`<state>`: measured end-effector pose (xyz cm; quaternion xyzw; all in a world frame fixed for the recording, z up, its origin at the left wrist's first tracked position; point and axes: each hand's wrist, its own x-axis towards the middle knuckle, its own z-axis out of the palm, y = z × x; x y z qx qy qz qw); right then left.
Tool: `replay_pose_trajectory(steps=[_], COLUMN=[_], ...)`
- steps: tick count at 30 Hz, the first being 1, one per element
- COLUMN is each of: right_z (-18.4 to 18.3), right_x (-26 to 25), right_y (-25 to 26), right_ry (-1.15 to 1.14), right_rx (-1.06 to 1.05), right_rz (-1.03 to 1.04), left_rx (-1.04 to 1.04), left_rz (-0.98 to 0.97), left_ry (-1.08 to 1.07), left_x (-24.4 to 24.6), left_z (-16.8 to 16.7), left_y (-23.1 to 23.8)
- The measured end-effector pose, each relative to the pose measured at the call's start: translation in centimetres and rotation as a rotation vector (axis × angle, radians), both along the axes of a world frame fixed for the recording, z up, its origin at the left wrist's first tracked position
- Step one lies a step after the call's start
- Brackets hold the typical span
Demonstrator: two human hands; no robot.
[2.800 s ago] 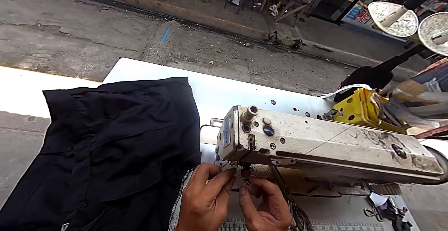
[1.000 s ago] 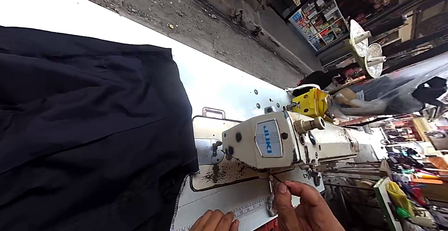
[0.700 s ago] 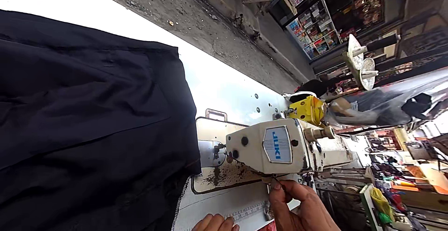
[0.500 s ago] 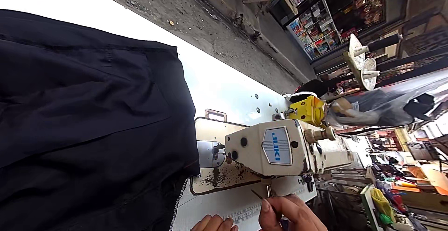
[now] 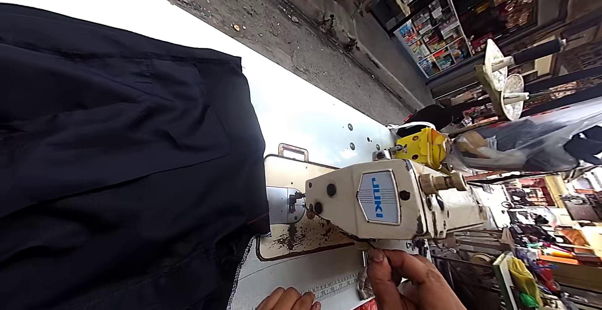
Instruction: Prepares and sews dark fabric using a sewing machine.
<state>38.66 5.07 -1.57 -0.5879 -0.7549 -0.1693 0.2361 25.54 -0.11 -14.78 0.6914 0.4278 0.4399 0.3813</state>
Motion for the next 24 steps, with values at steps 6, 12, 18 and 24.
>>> replay_pose_trajectory(steps=[6, 12, 18, 24], right_z=[0.5, 2.4, 1.8, 1.7], right_x=[-0.2, -0.4, -0.3, -0.3], right_y=[0.1, -0.8, -0.4, -0.2], right_ry=[0.123, 0.192, 0.131, 0.134], right_rx=[-0.221, -0.175, -0.165, -0.149], right_rz=[0.045, -0.042, -0.040, -0.018], left_rx=[-0.003, -0.012, 0.001, -0.010], left_rz=[-0.007, -0.020, -0.017, -0.021], left_ry=[0.006, 0.011, 0.012, 0.011], left_x=[0.1, -0.1, 0.0, -0.2], left_z=[0.0, 0.2, 0.1, 0.2], left_y=[-0.1, 0.3, 0.2, 0.3])
